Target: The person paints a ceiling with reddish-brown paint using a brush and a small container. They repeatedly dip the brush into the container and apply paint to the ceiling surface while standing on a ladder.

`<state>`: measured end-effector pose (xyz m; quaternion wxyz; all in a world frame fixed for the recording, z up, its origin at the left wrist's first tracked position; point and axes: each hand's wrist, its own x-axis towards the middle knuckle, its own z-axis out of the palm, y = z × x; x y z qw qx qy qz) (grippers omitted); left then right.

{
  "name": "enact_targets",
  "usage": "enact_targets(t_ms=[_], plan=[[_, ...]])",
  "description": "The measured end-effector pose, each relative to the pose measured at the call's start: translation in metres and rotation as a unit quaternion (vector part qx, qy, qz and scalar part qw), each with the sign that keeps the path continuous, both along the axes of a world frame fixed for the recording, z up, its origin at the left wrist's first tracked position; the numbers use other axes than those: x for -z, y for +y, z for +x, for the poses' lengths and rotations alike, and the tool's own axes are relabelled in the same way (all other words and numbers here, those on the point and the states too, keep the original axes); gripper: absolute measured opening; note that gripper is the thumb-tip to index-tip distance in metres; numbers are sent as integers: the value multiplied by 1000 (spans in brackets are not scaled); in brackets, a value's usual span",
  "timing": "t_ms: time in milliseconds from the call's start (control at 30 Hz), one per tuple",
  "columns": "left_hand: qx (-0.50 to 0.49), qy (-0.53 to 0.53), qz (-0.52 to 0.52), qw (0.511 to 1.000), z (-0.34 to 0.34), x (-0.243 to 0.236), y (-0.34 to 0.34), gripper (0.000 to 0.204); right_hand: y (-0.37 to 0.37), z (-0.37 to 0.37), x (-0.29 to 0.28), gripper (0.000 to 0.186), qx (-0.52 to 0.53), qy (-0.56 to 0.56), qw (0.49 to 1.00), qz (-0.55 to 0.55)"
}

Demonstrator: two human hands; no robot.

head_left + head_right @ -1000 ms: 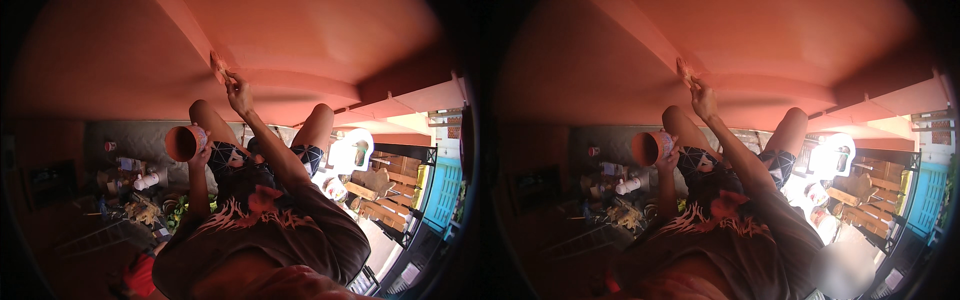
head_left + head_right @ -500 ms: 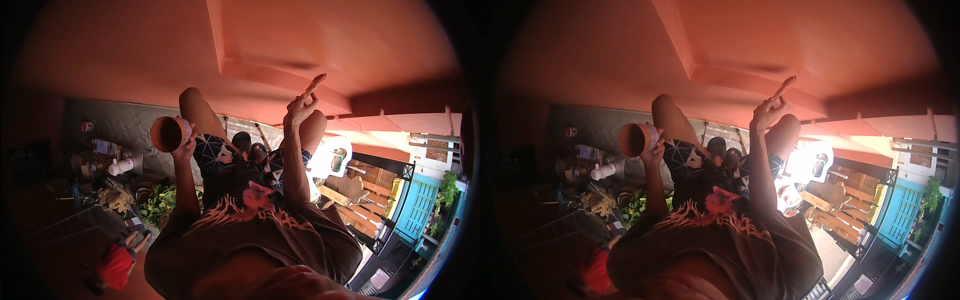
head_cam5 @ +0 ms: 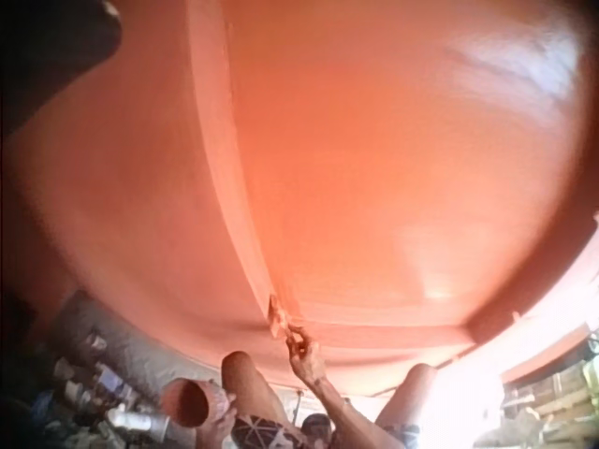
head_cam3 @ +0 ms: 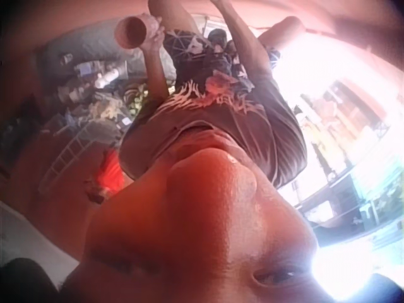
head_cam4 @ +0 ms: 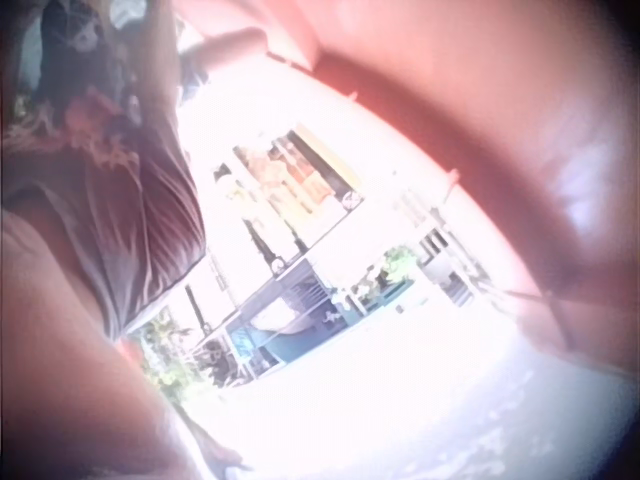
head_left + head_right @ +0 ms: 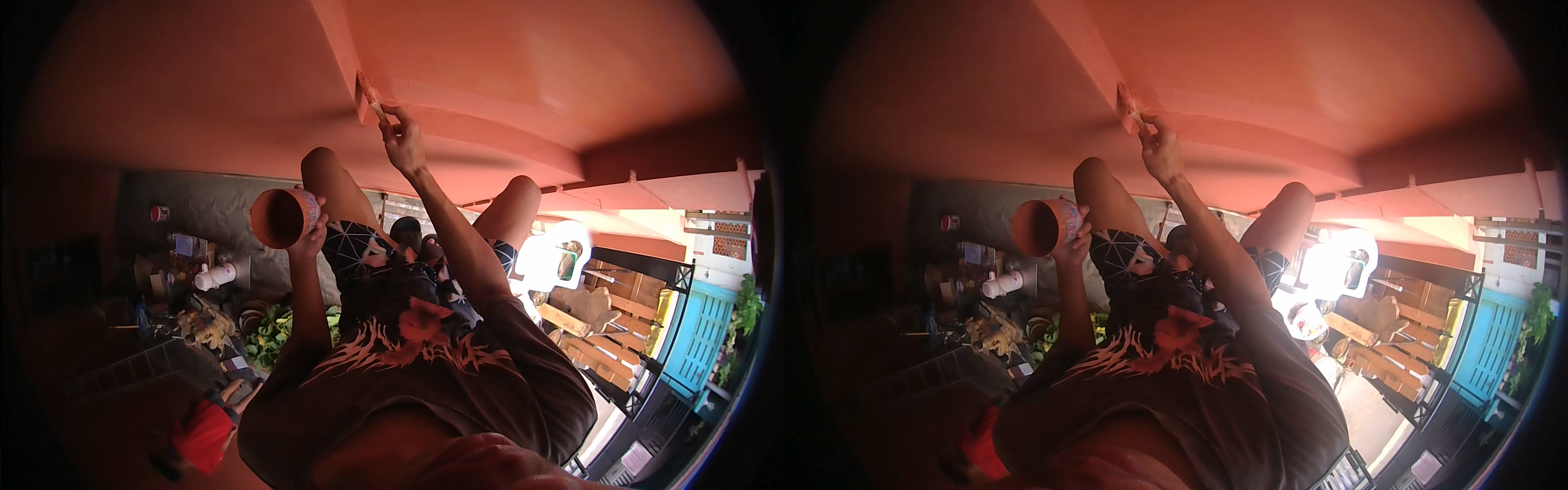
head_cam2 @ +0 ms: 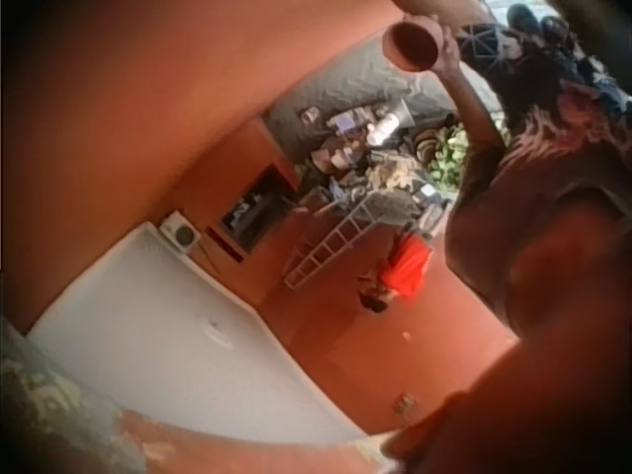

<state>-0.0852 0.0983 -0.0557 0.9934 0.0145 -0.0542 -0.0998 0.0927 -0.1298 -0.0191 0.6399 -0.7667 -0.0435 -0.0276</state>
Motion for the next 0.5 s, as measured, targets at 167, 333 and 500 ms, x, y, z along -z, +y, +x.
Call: enact_targets(t_ms=[167, 333, 500], plan=[[-18, 9, -3, 1000, -7, 3, -8, 71, -61, 7, -3, 30, 74, 45, 994, 70], [-15, 17, -4, 1000, -3, 9, -10, 69, -73, -40, 5, 32, 122, 46, 984, 123], [21, 12, -9, 1000, 9, 0, -22, 71, -38, -8, -21, 29, -28, 61, 994, 82]])
